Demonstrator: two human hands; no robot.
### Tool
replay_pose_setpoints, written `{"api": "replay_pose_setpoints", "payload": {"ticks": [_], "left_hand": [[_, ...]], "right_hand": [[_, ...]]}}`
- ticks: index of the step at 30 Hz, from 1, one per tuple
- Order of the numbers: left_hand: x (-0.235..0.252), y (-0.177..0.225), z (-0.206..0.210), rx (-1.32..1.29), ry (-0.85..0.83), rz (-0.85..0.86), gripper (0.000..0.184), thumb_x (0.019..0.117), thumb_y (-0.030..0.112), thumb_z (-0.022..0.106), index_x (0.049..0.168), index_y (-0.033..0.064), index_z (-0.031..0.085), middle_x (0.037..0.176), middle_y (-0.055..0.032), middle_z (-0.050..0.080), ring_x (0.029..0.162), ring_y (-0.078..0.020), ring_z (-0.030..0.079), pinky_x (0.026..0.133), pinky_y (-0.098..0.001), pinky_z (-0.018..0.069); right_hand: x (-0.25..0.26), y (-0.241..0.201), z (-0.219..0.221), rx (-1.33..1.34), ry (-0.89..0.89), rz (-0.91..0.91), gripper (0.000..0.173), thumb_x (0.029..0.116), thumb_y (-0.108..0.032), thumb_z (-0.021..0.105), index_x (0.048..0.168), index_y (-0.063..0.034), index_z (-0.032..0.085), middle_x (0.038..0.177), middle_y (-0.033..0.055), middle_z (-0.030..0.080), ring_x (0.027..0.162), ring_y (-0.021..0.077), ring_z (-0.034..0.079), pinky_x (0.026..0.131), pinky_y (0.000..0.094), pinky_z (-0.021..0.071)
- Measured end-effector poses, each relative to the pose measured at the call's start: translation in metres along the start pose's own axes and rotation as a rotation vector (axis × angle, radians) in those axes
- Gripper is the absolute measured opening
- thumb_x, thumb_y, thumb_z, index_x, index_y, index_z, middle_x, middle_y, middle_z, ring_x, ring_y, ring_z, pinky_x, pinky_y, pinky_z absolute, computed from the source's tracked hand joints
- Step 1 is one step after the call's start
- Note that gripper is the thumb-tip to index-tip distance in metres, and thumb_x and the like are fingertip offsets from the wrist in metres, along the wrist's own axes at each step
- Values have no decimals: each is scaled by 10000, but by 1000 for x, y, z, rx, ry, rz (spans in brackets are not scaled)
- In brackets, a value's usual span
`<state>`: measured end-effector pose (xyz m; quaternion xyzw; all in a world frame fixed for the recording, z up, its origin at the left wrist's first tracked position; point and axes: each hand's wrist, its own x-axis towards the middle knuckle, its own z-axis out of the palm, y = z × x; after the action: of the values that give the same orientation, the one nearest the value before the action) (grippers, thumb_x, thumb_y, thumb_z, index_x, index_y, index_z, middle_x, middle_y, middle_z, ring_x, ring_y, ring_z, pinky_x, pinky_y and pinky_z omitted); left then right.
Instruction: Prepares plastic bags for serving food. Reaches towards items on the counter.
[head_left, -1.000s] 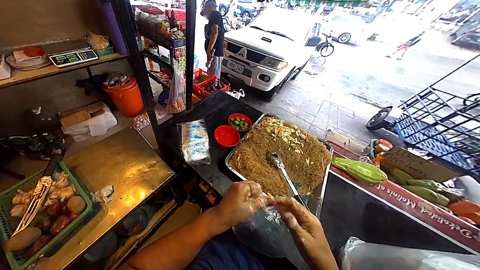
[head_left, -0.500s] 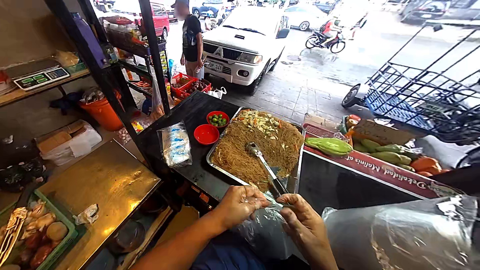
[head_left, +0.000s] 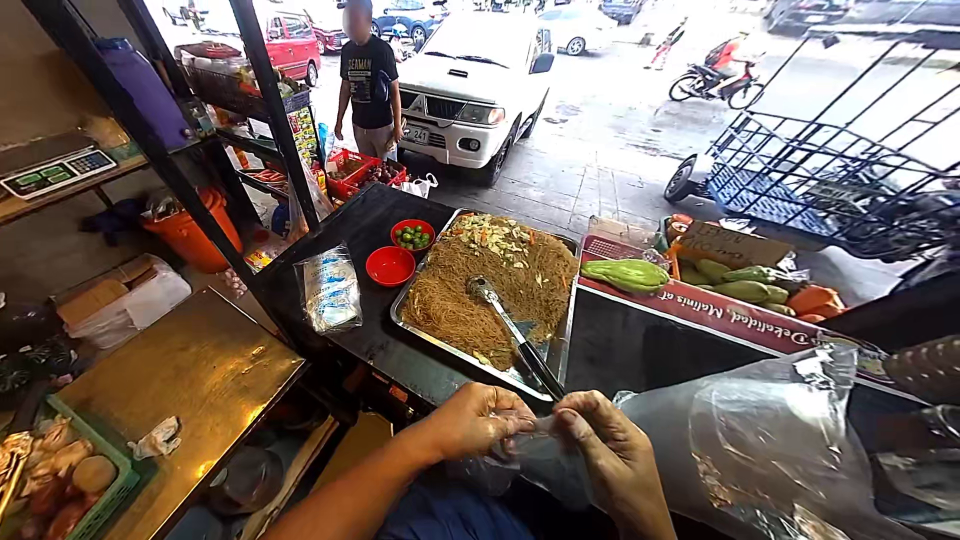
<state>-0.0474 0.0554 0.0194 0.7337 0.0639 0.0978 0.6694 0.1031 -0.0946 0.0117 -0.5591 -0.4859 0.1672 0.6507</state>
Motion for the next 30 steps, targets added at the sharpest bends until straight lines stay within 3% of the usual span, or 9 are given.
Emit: {"api": "replay_pose_setpoints", "payload": {"ticks": [4,6,9,13,16,20,23,25,30], "left_hand": [[0,-7,1,-121,193,141,88,932,43,682,963,-14,741,1072,-66,705,842,-43,646,710,-211,544],[0,-3,0,-290,277,180,73,879,-31,704,909,32,722,1109,-54,720,740,-32,651,589,-192,535],[0,4,2,-427,386,159,215,814,-108,739,850,84,651,890,-32,756,548,-5,588,459,-162,443],[1,-1,5,-206,416,195,238,837,-42,749,1060,-18,670,1040,-42,681,861,-48,655,781,-227,570],[1,-4,12,-181,393,138,86,904,-2,698,985,-26,714,896,-19,725,733,-32,658,695,-219,565],[3,-9,18,-147,433,158,82,979,76,643,957,1,667,799,15,649,612,-13,575,586,-185,512],[3,-6,18,-193,531,177,104,1055,90,501,1082,13,565,752,30,614,576,-29,560,536,-197,493],[0,-3,10,-189,542,106,119,1075,117,459,1111,27,528,758,18,619,558,-37,555,501,-196,475],[-20,-14,-51,84,767,-55,176,1022,108,551,1106,-23,632,948,-47,676,561,-43,530,505,-224,471]], "right_hand": [[-4,-3,2,56,50,90,164,881,-280,786,1009,-202,717,876,-99,709,670,-25,631,610,128,548],[-5,-2,-3,89,-41,168,323,819,-233,830,1125,-184,736,865,-85,722,585,-40,583,538,130,516],[-9,6,-11,55,-165,240,169,879,-122,748,1045,-102,776,836,-44,751,591,-15,610,546,160,529],[-9,16,-20,-33,-131,142,153,968,-205,665,881,-132,769,862,-54,731,796,25,675,758,200,580],[-10,15,-25,-39,-76,136,343,1038,-384,563,795,-219,739,789,-124,702,756,-14,664,731,174,574],[-9,16,-32,137,-212,128,525,925,-668,597,1142,-225,776,1059,-50,769,982,83,716,882,276,598],[-10,16,-24,130,-286,219,355,839,-361,812,1121,-154,750,1056,32,773,961,158,736,838,325,622],[-13,21,-17,78,-204,237,153,857,-148,739,1008,-125,742,974,23,775,876,139,743,789,312,632],[-4,-3,-24,103,19,217,191,942,-67,625,1128,-111,625,834,-31,716,611,88,673,556,257,606]]}}
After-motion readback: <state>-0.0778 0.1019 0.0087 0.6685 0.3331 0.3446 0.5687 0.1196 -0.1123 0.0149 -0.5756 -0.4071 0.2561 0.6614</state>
